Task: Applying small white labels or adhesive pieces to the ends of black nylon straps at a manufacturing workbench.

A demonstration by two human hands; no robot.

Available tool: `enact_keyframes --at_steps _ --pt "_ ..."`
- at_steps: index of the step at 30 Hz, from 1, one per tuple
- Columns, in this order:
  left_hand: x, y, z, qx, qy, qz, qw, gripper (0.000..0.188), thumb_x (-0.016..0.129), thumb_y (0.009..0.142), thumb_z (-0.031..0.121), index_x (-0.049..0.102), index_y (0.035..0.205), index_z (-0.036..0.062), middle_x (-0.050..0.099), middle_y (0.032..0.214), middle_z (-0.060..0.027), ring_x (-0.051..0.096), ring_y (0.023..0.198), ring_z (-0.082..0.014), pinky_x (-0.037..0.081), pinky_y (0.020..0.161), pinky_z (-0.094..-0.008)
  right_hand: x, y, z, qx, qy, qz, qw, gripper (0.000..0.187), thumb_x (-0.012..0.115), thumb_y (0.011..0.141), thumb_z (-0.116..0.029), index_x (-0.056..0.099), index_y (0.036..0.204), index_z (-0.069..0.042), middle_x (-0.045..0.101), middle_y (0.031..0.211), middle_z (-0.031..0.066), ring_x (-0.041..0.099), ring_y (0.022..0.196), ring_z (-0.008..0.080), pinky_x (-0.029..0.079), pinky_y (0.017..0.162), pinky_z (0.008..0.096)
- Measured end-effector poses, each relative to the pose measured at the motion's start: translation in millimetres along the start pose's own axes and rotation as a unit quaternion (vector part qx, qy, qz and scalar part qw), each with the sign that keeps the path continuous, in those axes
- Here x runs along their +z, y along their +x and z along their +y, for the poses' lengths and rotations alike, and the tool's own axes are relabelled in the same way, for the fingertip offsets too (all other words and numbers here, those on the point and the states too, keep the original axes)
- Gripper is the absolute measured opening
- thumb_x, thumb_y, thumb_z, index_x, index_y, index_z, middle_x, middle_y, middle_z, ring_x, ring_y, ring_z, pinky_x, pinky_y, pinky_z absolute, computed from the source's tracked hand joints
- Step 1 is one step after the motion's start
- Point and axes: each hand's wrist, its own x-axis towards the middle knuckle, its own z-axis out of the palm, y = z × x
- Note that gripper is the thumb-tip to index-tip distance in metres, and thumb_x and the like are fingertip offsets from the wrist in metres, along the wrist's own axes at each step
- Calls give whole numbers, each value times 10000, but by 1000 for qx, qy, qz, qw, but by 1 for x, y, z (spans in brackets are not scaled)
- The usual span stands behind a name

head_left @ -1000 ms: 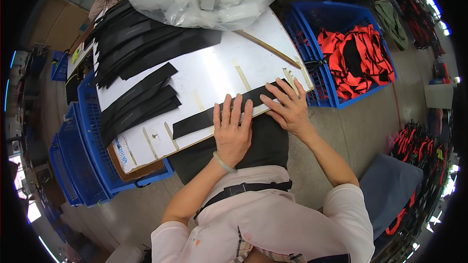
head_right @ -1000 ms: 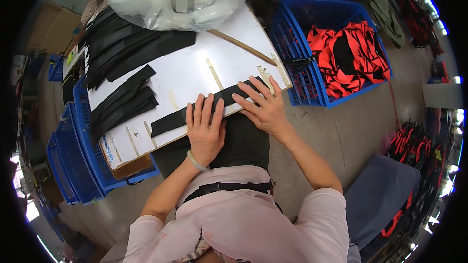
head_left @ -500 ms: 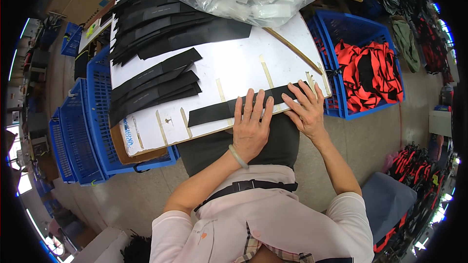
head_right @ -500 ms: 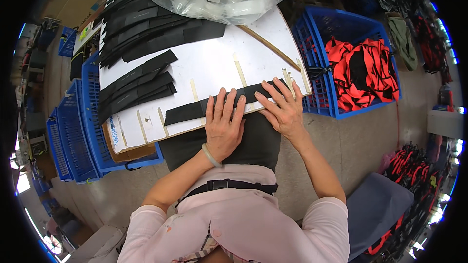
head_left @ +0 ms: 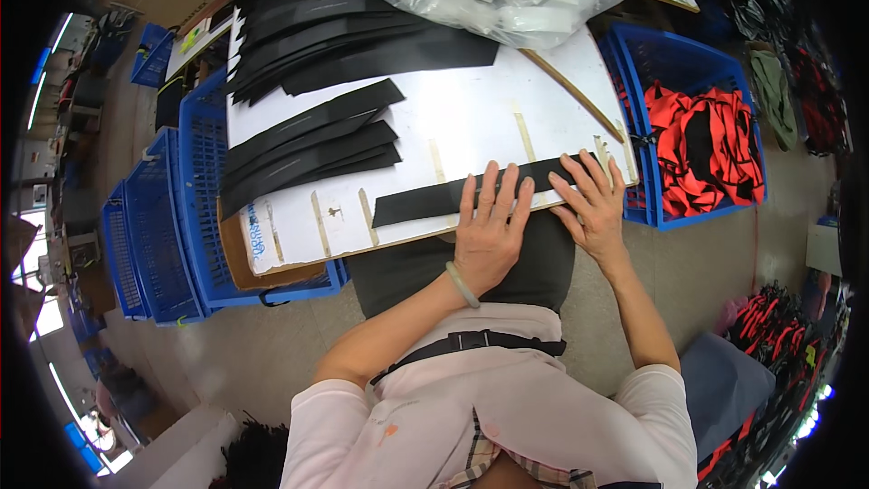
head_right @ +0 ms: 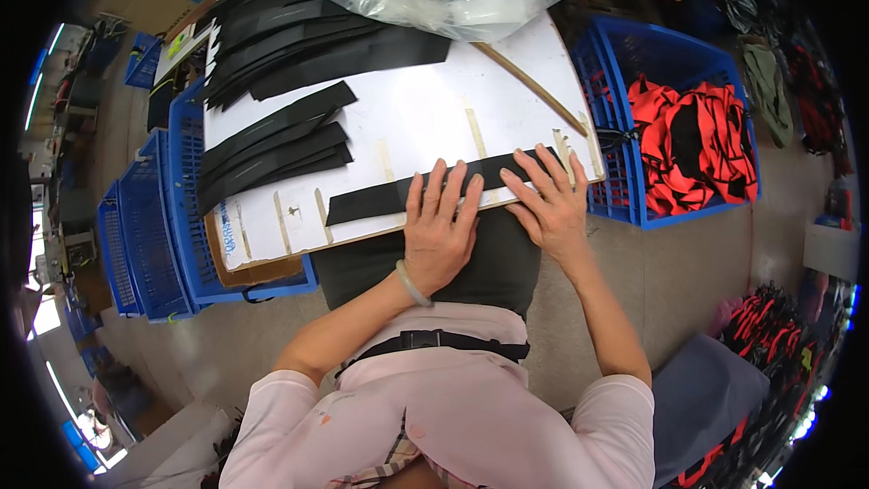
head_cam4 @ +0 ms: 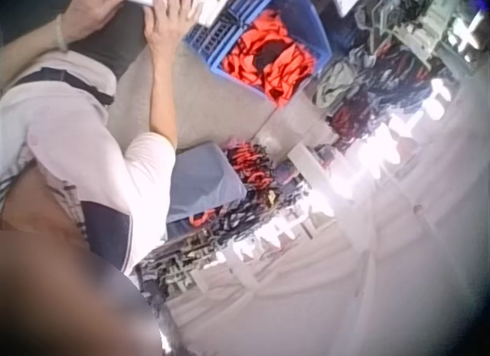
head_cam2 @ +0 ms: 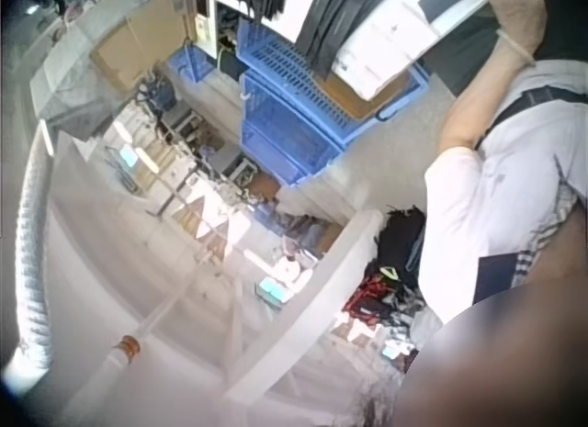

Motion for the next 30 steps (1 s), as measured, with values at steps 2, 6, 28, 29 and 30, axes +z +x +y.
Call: enact_keyframes --at_steps 2,6,28,29,30 --pt "0 0 1 -1 0 -5 1000 520 630 802 84 516 1306 25 464 1370 -192 389 1319 -386 271 1085 -527 1 -2 1 1 1 -2 1000 422 702 791 -270 653 1205 -205 550 1348 20 411 1331 233 182 1124 487" --pt "-3 2 4 2 -3 -15 1000 507 622 805 98 521 1297 26 472 1361 -184 394 1316 -383 268 1088 -526 -3 -4 2 -1 -19 -1 1000 467 706 773 -254 632 1231 -207 533 1365 21 413 1332 239 184 1120 502" --pt "-16 5 -1 -14 3 -69 998 621 679 758 126 481 1341 51 410 1406 -201 355 1331 -393 254 1089 -526 3 -8 -31 72 38 43 996 451 694 776 -111 609 1219 -103 536 1348 72 439 1310 264 255 1099 511" --pt "-15 8 0 -23 -26 -52 998 583 676 762 125 506 1316 61 434 1382 -197 385 1307 -387 279 1072 -515 4 -13 -28 74 25 46 996 449 689 767 -110 617 1211 -104 549 1335 77 450 1302 266 253 1095 507" --pt "-18 11 -2 -27 -54 -31 998 536 673 756 115 539 1273 62 469 1335 -188 419 1265 -376 304 1042 -510 1 -13 -28 75 26 41 996 451 686 773 -108 616 1218 -106 550 1336 81 451 1301 272 254 1091 507"
